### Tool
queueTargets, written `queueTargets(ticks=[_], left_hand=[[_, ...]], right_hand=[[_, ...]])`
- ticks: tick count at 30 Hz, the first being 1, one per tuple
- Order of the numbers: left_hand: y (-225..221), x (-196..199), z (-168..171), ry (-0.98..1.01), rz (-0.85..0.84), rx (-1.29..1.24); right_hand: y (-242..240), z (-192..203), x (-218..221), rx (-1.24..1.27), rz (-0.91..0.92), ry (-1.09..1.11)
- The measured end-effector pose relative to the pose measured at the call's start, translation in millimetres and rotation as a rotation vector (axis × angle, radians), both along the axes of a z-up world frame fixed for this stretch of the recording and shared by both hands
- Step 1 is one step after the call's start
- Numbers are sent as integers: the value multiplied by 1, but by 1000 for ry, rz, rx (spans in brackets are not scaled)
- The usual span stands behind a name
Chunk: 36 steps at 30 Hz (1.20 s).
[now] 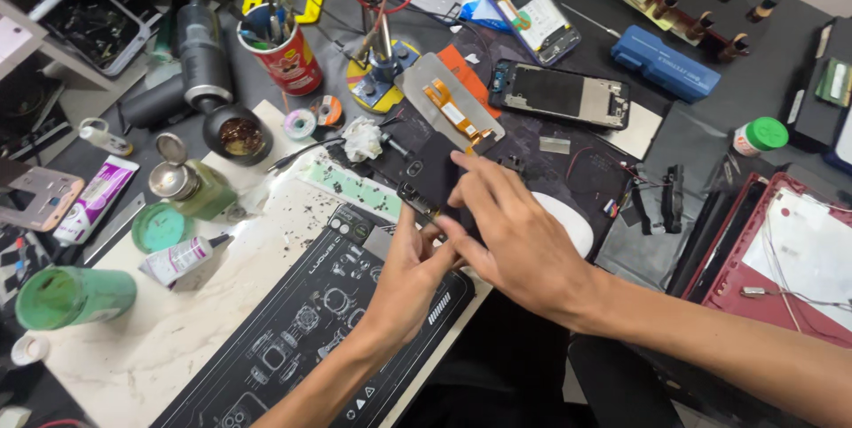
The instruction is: The person places a battery into a smartphone chassis, fits a back panel onto the device, and uses an electric screwdriver to secure screws into the internal assembly.
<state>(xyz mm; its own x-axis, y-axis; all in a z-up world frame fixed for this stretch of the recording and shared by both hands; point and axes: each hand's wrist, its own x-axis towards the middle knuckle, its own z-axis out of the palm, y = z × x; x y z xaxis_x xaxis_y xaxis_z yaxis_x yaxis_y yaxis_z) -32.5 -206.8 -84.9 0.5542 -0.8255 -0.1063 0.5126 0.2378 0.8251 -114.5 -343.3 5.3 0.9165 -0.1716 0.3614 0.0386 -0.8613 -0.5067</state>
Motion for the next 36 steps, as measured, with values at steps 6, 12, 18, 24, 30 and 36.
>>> queueTargets(ticks=[6, 12, 18, 24, 30, 36], left_hand=[[4, 3, 0, 126, -29, -19], [0, 3, 21, 269, -38, -86], [-4, 4, 32, 139, -30, 47], [-22, 3, 28, 78, -69, 41], [-54, 1, 42, 89, -118, 46], [-83, 2, 45, 94, -163, 49]], right_hand=[[-7, -3, -8, 12, 43, 69], [-27, -1, -15, 61, 103, 102], [-89, 20, -17, 25, -103, 158], [-157, 0, -36, -354, -295, 224], [-279, -32, -31, -547, -349, 355], [-313, -47, -26, -324, -319, 442]])
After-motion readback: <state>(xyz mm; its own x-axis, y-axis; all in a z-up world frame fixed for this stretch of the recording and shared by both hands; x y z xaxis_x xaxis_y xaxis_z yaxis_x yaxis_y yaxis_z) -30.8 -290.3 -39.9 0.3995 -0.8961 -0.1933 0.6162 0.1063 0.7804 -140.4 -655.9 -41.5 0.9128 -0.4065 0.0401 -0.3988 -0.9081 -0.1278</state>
